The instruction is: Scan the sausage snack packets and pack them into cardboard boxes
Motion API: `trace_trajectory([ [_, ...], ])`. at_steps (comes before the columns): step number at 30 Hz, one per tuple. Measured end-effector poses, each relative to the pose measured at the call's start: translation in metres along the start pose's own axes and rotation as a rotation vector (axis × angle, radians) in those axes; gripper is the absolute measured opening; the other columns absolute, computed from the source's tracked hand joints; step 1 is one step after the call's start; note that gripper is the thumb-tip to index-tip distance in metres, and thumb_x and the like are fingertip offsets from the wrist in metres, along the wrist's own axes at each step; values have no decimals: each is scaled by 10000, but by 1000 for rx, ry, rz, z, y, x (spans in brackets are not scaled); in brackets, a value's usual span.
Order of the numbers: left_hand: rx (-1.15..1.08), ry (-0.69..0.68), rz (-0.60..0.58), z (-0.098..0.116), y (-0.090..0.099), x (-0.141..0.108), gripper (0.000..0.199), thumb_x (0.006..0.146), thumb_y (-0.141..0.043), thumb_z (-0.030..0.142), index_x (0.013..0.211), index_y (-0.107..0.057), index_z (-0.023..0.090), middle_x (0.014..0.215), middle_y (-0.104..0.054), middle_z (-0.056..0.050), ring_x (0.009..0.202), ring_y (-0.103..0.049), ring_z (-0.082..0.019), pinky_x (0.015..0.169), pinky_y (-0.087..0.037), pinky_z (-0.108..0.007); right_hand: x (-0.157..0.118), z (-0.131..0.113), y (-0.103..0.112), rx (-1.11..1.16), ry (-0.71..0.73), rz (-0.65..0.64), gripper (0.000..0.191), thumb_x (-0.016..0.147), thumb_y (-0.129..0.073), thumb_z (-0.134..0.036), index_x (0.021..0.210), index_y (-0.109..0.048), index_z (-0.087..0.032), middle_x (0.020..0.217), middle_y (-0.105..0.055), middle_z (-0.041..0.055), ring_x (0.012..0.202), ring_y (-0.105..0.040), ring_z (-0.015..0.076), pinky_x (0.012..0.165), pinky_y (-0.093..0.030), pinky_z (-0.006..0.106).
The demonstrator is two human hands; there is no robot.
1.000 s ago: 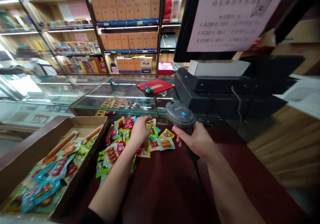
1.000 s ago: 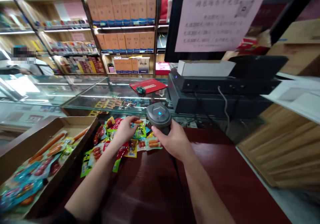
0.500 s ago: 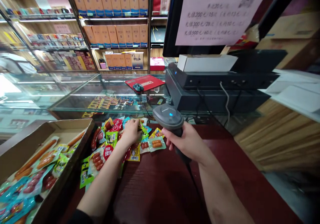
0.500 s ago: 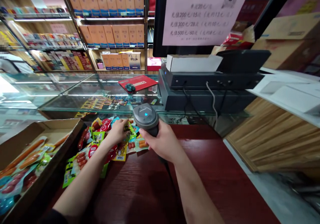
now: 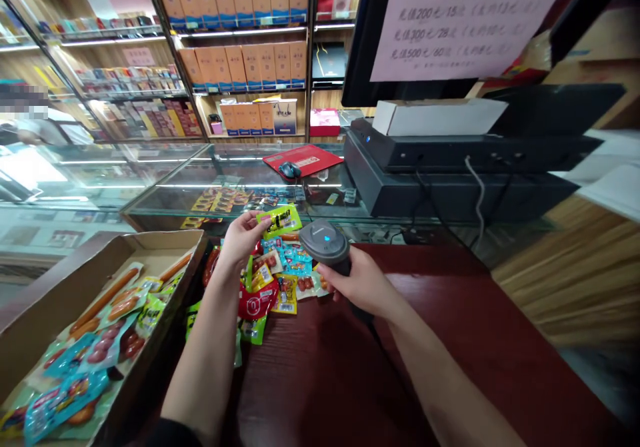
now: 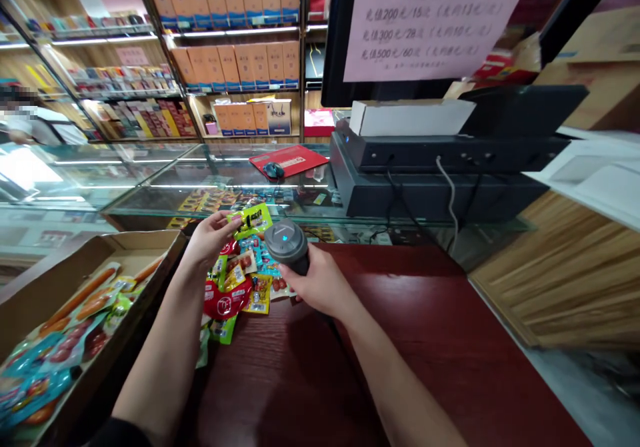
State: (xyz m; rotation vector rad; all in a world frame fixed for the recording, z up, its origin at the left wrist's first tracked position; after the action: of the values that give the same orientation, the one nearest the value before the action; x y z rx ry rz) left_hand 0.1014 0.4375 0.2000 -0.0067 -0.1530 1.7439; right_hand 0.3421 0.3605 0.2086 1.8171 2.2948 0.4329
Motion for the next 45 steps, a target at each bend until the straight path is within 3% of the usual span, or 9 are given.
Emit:
trace_trajectory([
  [5,-104,-53,-27,11,-1,-2,463,540,-921,418,865,-737,144,814,-757,-59,701,-669,-138,638,-512,-235,-10,-9,-18,-33,61,11,264,782,-729,-324,1000,-657,-195,692,-719,24,519,-667,183,493,-540,273],
  [10,-94,-84,-9,17,3,-4,439,545,-918,404,854,-766,132,787,-760,-58,703,-671,-143,647,-511,-239,-12,-5,-37,36,16,25,219,795,-701,-367,897,-591,-207,618,-674,-5,405,-606,157,405,-498,259],
  [13,-78,-69,-18,15,5,-3,412,553,-915,389,843,-769,135,780,-759,-53,671,-654,-128,623,-495,-230,-10,3,-44,71,42,45,230,820,-688,-396,908,-586,-209,686,-704,11,419,-609,150,404,-508,257],
  [19,8,-73,-36,10,9,-1,379,565,-908,387,821,-770,143,772,-755,-52,656,-639,-126,609,-482,-231,-6,15,-44,83,73,82,251,855,-671,-435,899,-574,-207,692,-711,26,419,-618,156,404,-511,260],
  [28,35,-63,-60,11,6,-2,387,565,-901,398,825,-767,144,764,-752,-56,675,-649,-140,653,-493,-249,-5,14,-44,60,95,64,222,866,-672,-408,874,-562,-215,652,-692,8,409,-609,157,410,-504,262],
  [35,-9,-27,-53,11,6,-2,387,491,-918,356,760,-741,140,670,-720,-33,587,-608,-119,616,-480,-243,-4,17,-43,50,91,64,222,873,-663,-408,861,-552,-216,663,-700,11,418,-618,156,418,-509,261],
  [40,1,-49,-8,17,7,-11,362,508,-905,346,752,-735,141,634,-692,-12,581,-597,-115,584,-466,-229,-8,7,-42,59,89,56,248,848,-684,-420,894,-582,-198,708,-714,30,413,-614,150,405,-509,260],
  [45,11,-55,70,31,22,-33,372,547,-890,383,797,-755,143,727,-736,-43,618,-623,-130,554,-467,-226,-18,-11,-46,32,65,14,231,828,-686,-394,885,-590,-192,636,-683,17,405,-621,168,398,-506,267],
])
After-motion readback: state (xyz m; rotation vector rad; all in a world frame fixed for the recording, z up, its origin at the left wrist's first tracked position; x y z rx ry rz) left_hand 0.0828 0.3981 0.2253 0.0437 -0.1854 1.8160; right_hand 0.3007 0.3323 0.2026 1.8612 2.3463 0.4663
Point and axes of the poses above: each hand's wrist, its own x-axis towards the middle knuckle, its own y-axis out of the back of the hand, z = x × y, the point moved 6 cm from there along x, towards the middle knuckle
